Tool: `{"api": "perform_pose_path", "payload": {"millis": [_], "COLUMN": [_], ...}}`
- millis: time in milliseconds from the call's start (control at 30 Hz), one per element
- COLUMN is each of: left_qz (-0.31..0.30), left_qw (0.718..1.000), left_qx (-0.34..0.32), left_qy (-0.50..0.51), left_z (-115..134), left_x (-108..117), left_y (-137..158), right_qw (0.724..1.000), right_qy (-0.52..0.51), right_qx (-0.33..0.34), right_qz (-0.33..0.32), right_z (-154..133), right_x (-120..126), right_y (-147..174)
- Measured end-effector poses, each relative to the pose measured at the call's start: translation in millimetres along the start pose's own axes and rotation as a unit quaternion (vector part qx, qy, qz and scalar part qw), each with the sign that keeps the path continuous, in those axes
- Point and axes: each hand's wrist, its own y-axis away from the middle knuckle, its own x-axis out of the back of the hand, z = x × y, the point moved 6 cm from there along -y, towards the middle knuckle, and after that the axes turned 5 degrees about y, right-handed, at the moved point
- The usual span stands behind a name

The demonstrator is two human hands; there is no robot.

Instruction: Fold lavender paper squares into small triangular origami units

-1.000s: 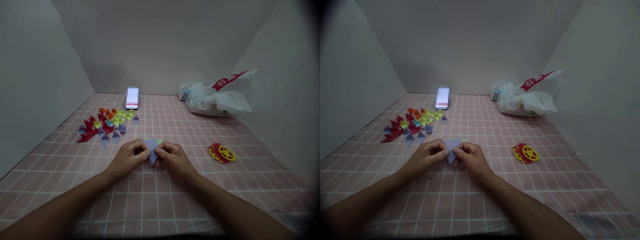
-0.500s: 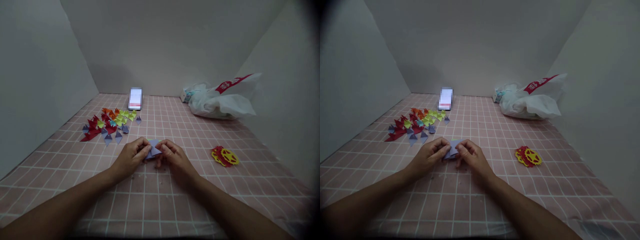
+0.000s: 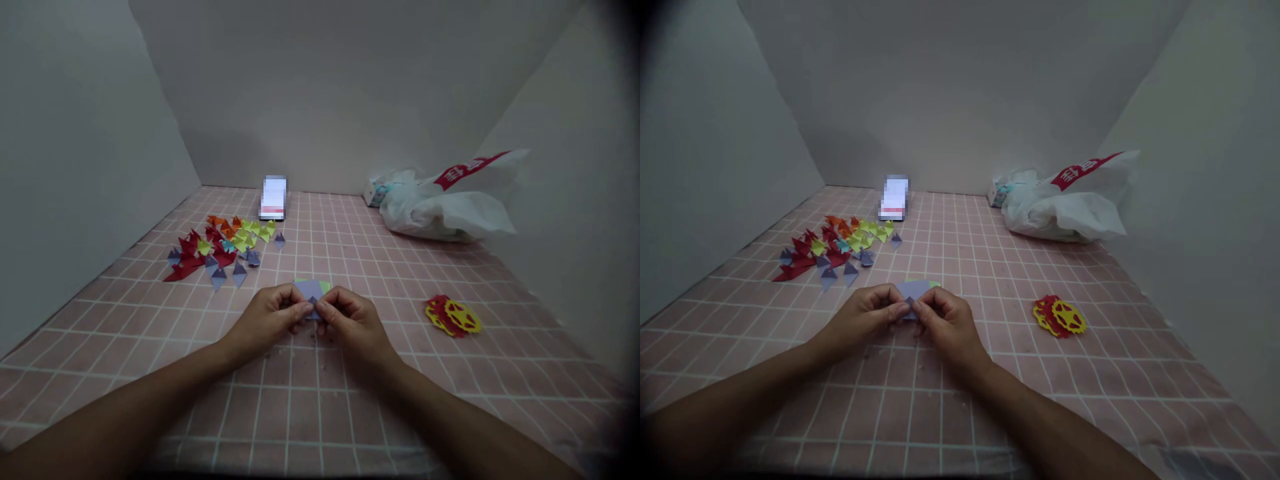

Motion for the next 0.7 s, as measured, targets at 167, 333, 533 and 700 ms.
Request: {"api": "perform_pose_path", "payload": {"millis": [167, 333, 533, 700], "left_qz": [0.012, 0.003, 0.051, 0.090], "left_qw": [1.000, 0.989, 0.983, 0.982], "left_qx": [0.012, -0.085, -0.102, -0.106], "left_qy": [-0.014, -0.120, -0.147, -0.130], "left_z": [2, 15, 17, 15], "left_x": [2, 2, 5, 5], "left_y": [2, 3, 7, 9], "right_qw": [1.000, 0.999, 0.997, 0.997], "right_qy": [0.000, 0.029, 0.000, 0.001], "right_qx": [0.001, -0.020, -0.055, -0.064], "right_qz": [0.007, -0.035, -0.057, -0.039], "right_z": [0, 1, 6, 5], "right_x": [-1, -4, -8, -7], "right_y": [1, 0, 0, 1]}}
